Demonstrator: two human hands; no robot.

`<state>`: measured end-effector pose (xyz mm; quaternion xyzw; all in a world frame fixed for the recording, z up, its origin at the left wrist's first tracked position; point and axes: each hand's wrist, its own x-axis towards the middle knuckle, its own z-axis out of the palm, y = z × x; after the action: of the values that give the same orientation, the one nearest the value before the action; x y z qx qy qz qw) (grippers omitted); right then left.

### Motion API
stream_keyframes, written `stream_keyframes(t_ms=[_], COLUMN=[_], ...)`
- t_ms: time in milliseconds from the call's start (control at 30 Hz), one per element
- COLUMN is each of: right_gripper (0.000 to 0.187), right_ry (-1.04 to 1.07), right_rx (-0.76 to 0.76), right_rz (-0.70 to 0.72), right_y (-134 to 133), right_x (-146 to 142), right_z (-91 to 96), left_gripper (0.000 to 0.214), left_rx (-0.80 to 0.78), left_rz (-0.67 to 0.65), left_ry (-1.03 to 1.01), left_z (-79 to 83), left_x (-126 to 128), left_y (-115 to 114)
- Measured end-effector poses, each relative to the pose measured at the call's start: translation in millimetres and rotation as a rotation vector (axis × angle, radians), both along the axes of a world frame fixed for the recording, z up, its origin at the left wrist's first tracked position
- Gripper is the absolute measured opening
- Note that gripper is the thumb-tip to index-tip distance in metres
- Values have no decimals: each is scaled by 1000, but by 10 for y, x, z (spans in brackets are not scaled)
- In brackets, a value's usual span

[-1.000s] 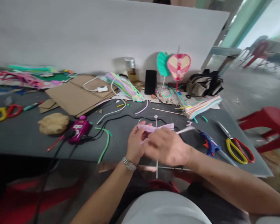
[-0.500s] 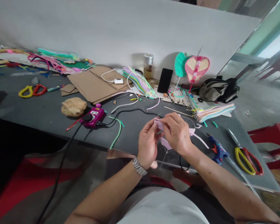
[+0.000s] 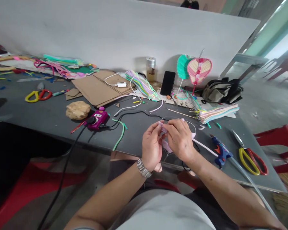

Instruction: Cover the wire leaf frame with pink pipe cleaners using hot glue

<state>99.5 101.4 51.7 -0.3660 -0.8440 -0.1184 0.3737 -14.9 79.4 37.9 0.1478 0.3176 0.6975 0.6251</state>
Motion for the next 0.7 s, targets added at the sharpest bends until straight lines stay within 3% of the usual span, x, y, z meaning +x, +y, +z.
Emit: stream_keyframes(t_ms=[367,567,700], right_gripper=[25,23,17], right_ry=[-13,-116,-141], right_rx=[-34,28,68], right_rz=[-11,-44,-112], right_y=[-22,-141,-231], right_x=[64,325,471], right_z=[-18,56,-5], left_gripper=[29,29,28], left_rx=[6,-6,-18], left_rz=[42,66,77], left_ry=[94,132,153], left_z=[23,22,25], left_x=[54,-26,-37], left_y=[29,78,41])
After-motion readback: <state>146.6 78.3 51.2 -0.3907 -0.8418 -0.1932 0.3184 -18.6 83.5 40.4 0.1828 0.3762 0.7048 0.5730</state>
